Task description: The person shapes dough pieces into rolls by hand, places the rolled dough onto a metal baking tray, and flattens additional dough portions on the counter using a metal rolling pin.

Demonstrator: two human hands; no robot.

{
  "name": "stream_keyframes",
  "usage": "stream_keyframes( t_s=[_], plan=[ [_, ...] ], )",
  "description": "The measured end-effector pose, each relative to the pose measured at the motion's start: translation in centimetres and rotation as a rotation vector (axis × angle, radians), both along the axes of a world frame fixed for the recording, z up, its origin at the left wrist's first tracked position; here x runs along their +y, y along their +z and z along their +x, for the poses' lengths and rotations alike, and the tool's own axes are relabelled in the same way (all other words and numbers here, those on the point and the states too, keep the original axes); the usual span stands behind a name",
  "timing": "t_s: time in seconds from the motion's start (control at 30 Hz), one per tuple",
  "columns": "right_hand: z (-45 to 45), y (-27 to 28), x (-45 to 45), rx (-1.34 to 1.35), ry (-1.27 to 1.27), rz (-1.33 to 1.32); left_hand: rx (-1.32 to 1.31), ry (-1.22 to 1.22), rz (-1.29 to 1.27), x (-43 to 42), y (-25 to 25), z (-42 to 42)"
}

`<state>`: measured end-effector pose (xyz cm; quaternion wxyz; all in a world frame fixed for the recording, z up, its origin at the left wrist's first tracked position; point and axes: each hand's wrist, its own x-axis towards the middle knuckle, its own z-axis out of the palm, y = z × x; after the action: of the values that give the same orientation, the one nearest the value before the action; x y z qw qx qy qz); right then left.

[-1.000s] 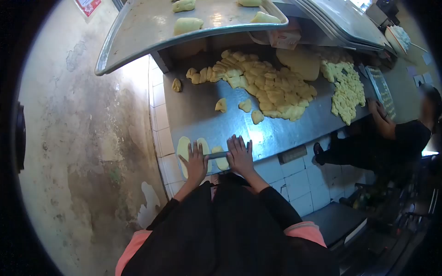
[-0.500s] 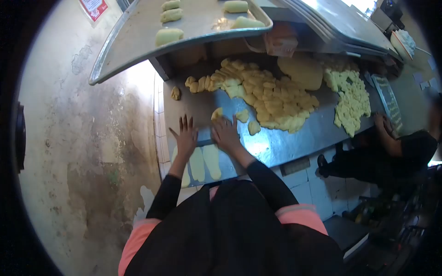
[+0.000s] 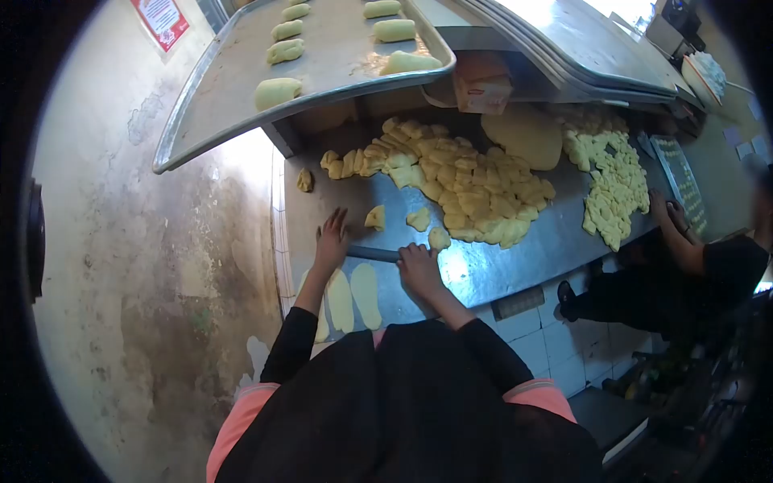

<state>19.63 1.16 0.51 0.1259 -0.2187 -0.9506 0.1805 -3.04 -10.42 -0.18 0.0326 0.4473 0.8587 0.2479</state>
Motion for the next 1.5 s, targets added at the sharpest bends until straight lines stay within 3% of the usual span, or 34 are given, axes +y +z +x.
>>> stream_keyframes(
  t_s=[0.07, 0.23, 0.37, 0.47, 0.53, 0.57, 0.63, 0.7, 0.77, 0.9, 0.97, 1.07, 1.13, 1.2, 1.27, 1.37, 1.4, 1.47, 1.5],
  plan=[
    [2.9, 0.3, 0.8, -0.006, -0.094, -0.048, -0.174, -0.016, 0.25, 1.9, -0.1, -0.8],
    [11.3, -0.7, 1.9, 0.028, -0.339, -0.03, 0.05, -0.167, -0.003, 5.9, 1.2, 2.8],
    [16.0, -2.0, 2.3, 0.125, -0.539, -0.134, 0.128, -0.207, -0.051, 7.8, -3.2, 2.6],
    [17.4, -2.5, 2.8, 0.219, -0.614, -0.223, -0.016, -0.182, 0.003, 7.4, -3.7, 3.0],
    [17.6, -2.6, 3.0, 0.257, -0.638, -0.262, -0.187, -0.154, 0.212, 5.3, -2.2, 5.2],
    [17.5, -2.7, 3.0, 0.292, -0.632, -0.286, -0.27, -0.139, 0.314, 3.8, -0.4, 6.8],
    [17.0, -2.7, 3.1, 0.358, -0.619, -0.34, -0.264, -0.136, 0.189, 1.1, 1.2, 10.2],
    [15.9, -2.4, 2.7, 0.411, -0.557, -0.241, -0.179, -0.19, 0.155, -1.4, -1.1, 13.8],
    [14.8, -1.1, 1.9, 0.334, -0.561, -0.429, -0.295, -0.241, -0.054, -3.3, 0.0, 16.7],
    [12.7, -1.9, 0.8, 0.366, -0.431, -0.571, -0.424, -0.168, -0.097, -4.2, -0.9, 18.6],
    [11.8, -1.0, 0.2, 0.297, -0.362, -0.479, -0.347, -0.19, -0.017, -5.1, -1.4, 18.4],
    [10.6, 0.3, -0.5, 0.141, -0.35, -0.547, -0.301, -0.152, 0.116, -6.6, 0.5, 17.5],
    [9.7, 0.2, -0.6, 0.051, -0.335, -0.415, -0.566, 0.06, 0.27, -7.8, 2.5, 16.4],
    [8.6, 0.0, -0.7, 0.01, -0.268, -0.295, -0.624, 0.207, 0.392, -8.6, 4.4, 15.3],
    [7.4, 0.8, -0.8, -0.024, -0.157, -0.234, -0.551, 0.286, 0.489, -8.9, 5.2, 14.0],
    [5.7, 0.8, -1.4, -0.068, -0.045, -0.186, -0.022, 0.112, 0.36, -8.2, 4.5, 11.8],
    [5.4, 0.4, -1.6, -0.024, -0.027, -0.146, -0.05, 0.06, 0.221, -7.9, 3.5, 11.1],
    [4.7, -0.5, -2.0, 0.061, 0.009, -0.066, 0.143, -0.022, 0.027, -7.6, 1.4, 11.0],
    [4.8, -0.5, -2.4, -0.046, -0.012, 0.04, 0.237, -0.064, -0.069, -7.4, 0.4, 11.1]
  ],
)
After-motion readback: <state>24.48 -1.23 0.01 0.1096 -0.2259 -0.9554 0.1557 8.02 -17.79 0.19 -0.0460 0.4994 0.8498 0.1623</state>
